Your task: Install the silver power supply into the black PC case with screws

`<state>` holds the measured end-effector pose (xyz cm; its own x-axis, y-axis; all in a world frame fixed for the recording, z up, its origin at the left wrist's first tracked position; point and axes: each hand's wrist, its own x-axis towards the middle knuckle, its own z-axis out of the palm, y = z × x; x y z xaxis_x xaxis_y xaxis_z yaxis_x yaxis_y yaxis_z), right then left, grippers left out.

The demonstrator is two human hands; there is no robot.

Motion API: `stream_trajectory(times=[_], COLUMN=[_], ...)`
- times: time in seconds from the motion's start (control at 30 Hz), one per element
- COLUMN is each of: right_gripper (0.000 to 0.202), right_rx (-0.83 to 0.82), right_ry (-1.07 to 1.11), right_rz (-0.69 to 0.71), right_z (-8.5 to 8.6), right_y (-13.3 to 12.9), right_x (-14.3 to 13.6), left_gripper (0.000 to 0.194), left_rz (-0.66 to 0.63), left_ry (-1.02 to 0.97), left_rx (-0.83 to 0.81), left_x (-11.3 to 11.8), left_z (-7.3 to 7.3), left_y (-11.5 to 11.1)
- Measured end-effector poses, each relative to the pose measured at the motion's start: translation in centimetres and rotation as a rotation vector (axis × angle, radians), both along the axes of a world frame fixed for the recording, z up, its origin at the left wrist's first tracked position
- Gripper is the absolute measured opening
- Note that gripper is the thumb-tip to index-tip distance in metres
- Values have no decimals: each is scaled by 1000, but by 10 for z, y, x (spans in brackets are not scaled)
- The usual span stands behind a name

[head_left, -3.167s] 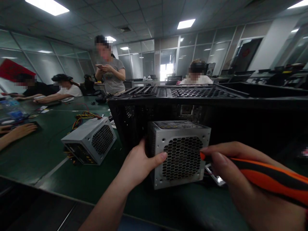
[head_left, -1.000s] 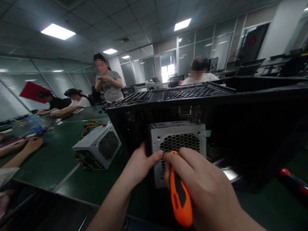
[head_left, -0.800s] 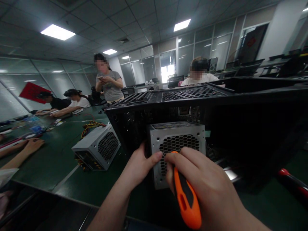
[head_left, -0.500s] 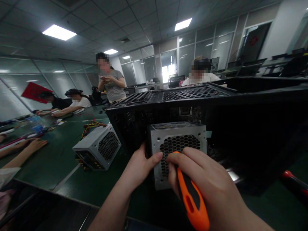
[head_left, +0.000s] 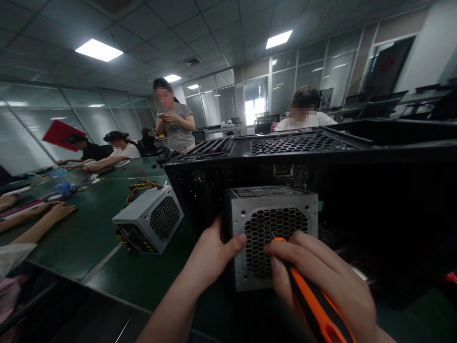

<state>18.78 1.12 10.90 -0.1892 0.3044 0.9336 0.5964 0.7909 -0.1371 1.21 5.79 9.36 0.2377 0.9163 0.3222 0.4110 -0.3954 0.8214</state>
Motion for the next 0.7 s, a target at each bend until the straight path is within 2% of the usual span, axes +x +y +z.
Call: stream_trajectory(times=[0.23, 0.33, 0.53, 0.63, 0.7], right_gripper=[15, 14, 14, 13, 13], right_rx=[41, 53, 4, 91, 167], right_ry=[55, 56, 27, 6, -12], right_rz=[26, 25, -90, -56, -98], right_z=[-19, -20, -17, -19, -21], right_y=[4, 4, -3, 2, 5], right_x=[2, 1, -1, -2, -3], left_gripper=[67, 70, 73, 72, 73], left_rz=[-10, -10, -19, -16, -25], left_ry=[-40, -44, -65, -68, -78], left_rx=[-41, -51, -71, -79, -85], left_x=[2, 2, 1, 0, 0], left_z=[1, 0, 0, 0, 0], left_y=[-2, -2, -2, -2, -2])
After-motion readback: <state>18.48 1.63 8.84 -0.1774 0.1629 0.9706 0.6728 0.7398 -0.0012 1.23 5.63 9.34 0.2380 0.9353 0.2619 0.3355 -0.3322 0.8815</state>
